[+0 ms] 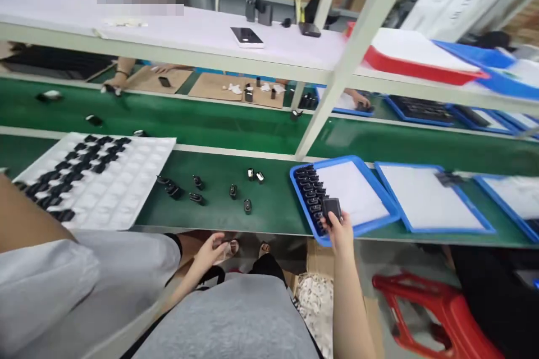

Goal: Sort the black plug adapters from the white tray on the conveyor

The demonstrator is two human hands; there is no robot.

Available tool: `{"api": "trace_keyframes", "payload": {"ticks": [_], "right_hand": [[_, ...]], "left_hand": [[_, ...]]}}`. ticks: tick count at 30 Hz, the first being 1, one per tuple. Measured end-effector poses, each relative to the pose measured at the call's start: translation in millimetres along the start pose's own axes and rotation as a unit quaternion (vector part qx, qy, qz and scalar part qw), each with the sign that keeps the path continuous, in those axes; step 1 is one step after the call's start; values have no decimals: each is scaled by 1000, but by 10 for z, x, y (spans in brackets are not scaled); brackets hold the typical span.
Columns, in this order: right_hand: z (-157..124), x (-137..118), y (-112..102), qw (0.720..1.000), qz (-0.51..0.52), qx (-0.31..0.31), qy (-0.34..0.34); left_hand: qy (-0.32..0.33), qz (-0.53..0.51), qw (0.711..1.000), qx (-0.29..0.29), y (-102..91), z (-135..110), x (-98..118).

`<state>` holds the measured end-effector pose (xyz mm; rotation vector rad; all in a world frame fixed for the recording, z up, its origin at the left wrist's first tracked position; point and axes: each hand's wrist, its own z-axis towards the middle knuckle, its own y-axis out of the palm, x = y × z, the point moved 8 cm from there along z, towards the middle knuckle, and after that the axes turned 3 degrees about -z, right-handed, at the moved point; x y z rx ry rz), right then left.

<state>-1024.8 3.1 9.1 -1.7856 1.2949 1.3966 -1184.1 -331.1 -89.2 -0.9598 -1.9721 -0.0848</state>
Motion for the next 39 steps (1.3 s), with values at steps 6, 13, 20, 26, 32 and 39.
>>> {"api": "trace_keyframes", "payload": {"ticks": [6,13,20,26,32,39], "right_hand": [[359,101,304,906,-366,-209,-38],[-3,883,1550,566,-667,-440,-201],[-104,1243,1952,550,-611,-525,-220],[9,1356,1961,579,-578,-541,-196],[461,1108,2179,607,-603,-477,-201],[773,1060,2639,609,-643,-405,-226]], "left_hand": [[-12,117,986,116,90,151,445],[-39,139,976,161,450,520,666],[5,150,979,136,613,737,726],[19,149,977,149,693,765,685],[32,155,978,138,662,760,677],[18,158,976,148,510,685,618]]}}
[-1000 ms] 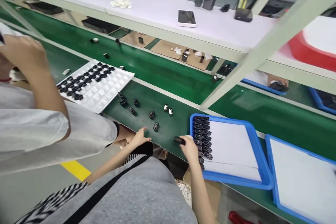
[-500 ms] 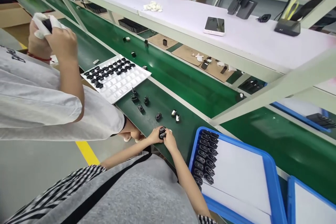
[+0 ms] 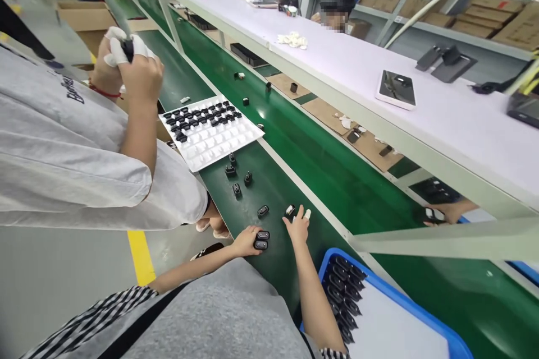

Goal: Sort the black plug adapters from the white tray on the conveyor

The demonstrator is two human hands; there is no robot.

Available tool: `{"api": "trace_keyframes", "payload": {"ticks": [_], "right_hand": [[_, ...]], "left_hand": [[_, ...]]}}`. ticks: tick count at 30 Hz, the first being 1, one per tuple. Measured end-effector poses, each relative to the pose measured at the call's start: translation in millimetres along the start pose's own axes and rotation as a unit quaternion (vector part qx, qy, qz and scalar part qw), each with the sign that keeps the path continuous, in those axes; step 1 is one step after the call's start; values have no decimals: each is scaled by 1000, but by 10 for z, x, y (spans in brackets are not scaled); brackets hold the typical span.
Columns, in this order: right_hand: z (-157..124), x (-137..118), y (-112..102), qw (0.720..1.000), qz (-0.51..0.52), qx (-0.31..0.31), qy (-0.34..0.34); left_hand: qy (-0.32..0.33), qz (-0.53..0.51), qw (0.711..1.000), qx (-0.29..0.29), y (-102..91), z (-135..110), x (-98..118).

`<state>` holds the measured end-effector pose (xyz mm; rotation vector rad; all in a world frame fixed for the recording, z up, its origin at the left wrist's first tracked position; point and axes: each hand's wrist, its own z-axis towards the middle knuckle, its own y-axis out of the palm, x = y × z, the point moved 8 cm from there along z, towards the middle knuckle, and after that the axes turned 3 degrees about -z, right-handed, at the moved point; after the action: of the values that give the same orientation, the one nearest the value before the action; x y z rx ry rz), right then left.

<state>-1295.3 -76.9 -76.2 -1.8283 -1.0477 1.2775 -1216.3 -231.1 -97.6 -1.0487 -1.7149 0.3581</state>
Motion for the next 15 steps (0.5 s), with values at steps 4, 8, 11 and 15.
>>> {"api": "trace_keyframes", "payload": {"ticks": [4,8,11,15], "right_hand": [[135,-177,122,990,-81,20,-112],[240,-179,250,984,-106,8,-142],[287,-172,285,986,-100,12,-131],[320,-197,288,990,-81,17,-112]], "left_hand": [[-54,-8,998,26,-100,46,-109],[-89,-35,995,23,-147,111,-133],[-117,-57,992,11,-150,133,-114],[-215,-80,973,22,-360,75,-240]]}}
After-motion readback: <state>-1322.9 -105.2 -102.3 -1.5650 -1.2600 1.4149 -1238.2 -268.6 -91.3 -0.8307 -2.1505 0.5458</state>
